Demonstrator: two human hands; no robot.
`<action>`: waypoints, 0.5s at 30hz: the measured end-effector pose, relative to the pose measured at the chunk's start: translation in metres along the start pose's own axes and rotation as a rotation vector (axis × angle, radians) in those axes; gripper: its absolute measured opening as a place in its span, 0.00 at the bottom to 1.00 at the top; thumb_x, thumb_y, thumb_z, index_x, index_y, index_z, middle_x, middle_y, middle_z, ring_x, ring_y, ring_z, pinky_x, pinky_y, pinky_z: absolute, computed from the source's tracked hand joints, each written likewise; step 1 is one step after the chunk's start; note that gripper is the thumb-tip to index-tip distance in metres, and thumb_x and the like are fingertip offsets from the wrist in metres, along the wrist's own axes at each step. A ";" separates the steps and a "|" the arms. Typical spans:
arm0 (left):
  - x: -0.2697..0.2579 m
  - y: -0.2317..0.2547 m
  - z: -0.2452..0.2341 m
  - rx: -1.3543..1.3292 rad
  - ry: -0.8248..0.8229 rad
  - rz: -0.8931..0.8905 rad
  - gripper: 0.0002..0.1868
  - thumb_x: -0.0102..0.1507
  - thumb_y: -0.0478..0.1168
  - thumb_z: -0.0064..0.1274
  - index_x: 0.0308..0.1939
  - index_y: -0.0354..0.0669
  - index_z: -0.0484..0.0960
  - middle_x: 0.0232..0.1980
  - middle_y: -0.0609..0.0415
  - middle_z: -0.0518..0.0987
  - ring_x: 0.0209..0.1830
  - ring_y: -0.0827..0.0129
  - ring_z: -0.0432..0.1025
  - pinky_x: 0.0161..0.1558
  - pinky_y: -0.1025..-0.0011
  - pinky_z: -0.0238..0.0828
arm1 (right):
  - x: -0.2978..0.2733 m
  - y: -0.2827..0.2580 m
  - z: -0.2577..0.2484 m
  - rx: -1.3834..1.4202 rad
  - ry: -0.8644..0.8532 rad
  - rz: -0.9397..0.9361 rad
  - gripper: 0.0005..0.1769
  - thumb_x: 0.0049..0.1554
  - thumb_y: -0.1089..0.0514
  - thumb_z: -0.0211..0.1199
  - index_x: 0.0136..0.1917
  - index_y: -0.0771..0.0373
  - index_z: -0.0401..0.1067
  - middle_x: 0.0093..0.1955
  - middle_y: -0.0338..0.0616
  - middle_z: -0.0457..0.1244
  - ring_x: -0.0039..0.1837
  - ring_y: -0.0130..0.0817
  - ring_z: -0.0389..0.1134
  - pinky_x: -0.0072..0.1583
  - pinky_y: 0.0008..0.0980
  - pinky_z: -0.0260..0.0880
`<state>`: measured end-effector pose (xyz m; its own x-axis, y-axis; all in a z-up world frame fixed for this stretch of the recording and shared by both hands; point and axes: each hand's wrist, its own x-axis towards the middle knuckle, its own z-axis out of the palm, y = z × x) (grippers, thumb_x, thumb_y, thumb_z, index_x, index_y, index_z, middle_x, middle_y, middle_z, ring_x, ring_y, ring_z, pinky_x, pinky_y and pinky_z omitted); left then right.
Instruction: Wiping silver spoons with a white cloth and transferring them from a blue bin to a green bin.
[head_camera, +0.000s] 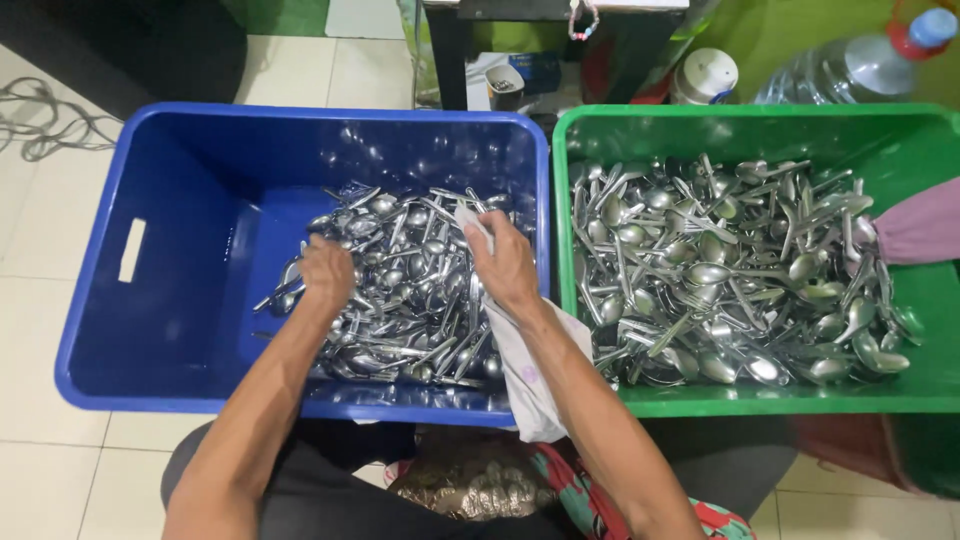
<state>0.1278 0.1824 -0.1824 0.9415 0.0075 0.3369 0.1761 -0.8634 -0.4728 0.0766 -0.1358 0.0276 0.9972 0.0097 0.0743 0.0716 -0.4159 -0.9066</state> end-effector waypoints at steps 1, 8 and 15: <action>-0.001 -0.006 0.012 -0.056 -0.093 0.030 0.10 0.66 0.35 0.43 0.37 0.36 0.81 0.30 0.48 0.74 0.28 0.57 0.74 0.25 0.55 0.69 | 0.002 0.011 0.003 -0.054 -0.013 -0.029 0.18 0.63 0.52 0.59 0.59 0.67 0.70 0.54 0.65 0.68 0.59 0.62 0.71 0.59 0.55 0.70; 0.008 -0.060 -0.150 -1.037 -0.601 -0.063 0.17 0.66 0.42 0.38 0.45 0.28 0.74 0.38 0.27 0.82 0.44 0.32 0.78 0.44 0.36 0.71 | -0.017 0.014 0.008 0.032 0.055 0.009 0.17 0.63 0.57 0.59 0.60 0.70 0.71 0.53 0.68 0.65 0.60 0.66 0.67 0.64 0.55 0.64; 0.008 -0.060 -0.245 -1.805 -0.569 -0.456 0.10 0.70 0.42 0.46 0.45 0.39 0.78 0.19 0.60 0.67 0.14 0.77 0.64 0.16 0.80 0.58 | -0.107 -0.064 0.003 0.335 0.047 0.219 0.13 0.62 0.56 0.58 0.58 0.63 0.73 0.47 0.47 0.66 0.55 0.38 0.67 0.62 0.43 0.68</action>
<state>0.0541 0.1110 0.0482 0.9512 0.1613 -0.2630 0.2890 -0.1673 0.9426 -0.0351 -0.1076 0.0766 0.9881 -0.0916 -0.1239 -0.1317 -0.0842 -0.9877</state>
